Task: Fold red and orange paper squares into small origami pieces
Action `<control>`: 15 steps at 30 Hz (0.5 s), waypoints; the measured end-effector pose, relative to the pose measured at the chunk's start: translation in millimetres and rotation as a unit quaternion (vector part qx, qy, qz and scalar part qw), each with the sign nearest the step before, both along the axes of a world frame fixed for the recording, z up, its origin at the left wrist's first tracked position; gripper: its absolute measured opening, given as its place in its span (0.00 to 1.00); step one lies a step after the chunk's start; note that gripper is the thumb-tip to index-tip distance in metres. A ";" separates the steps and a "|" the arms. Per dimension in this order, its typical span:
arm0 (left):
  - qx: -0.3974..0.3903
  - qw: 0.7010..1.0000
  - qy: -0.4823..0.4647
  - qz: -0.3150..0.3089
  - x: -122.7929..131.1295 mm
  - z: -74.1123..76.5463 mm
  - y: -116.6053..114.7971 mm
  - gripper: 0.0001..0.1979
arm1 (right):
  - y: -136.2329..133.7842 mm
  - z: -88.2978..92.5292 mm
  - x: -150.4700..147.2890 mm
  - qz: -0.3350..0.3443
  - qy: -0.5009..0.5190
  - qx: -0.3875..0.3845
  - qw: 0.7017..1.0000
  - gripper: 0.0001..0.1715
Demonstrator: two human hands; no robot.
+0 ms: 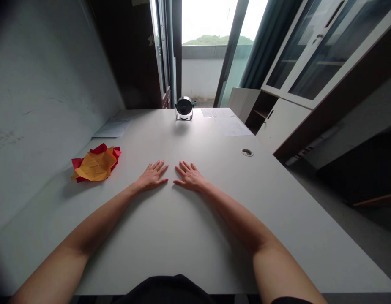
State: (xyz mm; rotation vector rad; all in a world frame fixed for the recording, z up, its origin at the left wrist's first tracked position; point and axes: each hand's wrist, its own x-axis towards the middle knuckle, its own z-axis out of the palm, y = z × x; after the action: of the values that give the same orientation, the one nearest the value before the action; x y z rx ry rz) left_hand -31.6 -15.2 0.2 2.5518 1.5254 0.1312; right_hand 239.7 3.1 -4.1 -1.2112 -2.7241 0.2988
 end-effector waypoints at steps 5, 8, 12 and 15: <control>0.005 1.000 0.016 -0.004 -0.5 4.6 -2.6 0.44 | -2.1 6.4 -1.2 -0.001 -0.035 0.002 0.999 0.55; 0.000 1.000 0.015 -0.009 -0.6 5.5 -2.7 0.44 | -2.9 7.4 -1.4 -0.002 -0.034 0.004 0.999 0.54; -0.003 1.000 0.012 -0.011 -0.5 3.9 -1.1 0.44 | -2.3 5.4 -1.5 -0.003 -0.026 0.008 1.000 0.52; -0.004 1.000 0.008 -0.012 -0.9 2.3 0.0 0.44 | -1.0 3.4 -1.7 -0.005 -0.022 0.004 1.000 0.49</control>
State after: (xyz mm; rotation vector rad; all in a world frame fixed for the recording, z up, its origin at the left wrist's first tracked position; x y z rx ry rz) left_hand -32.6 -15.2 2.5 2.5708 1.4976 0.1007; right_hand 238.0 2.1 -0.7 -1.2425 -2.7530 0.2620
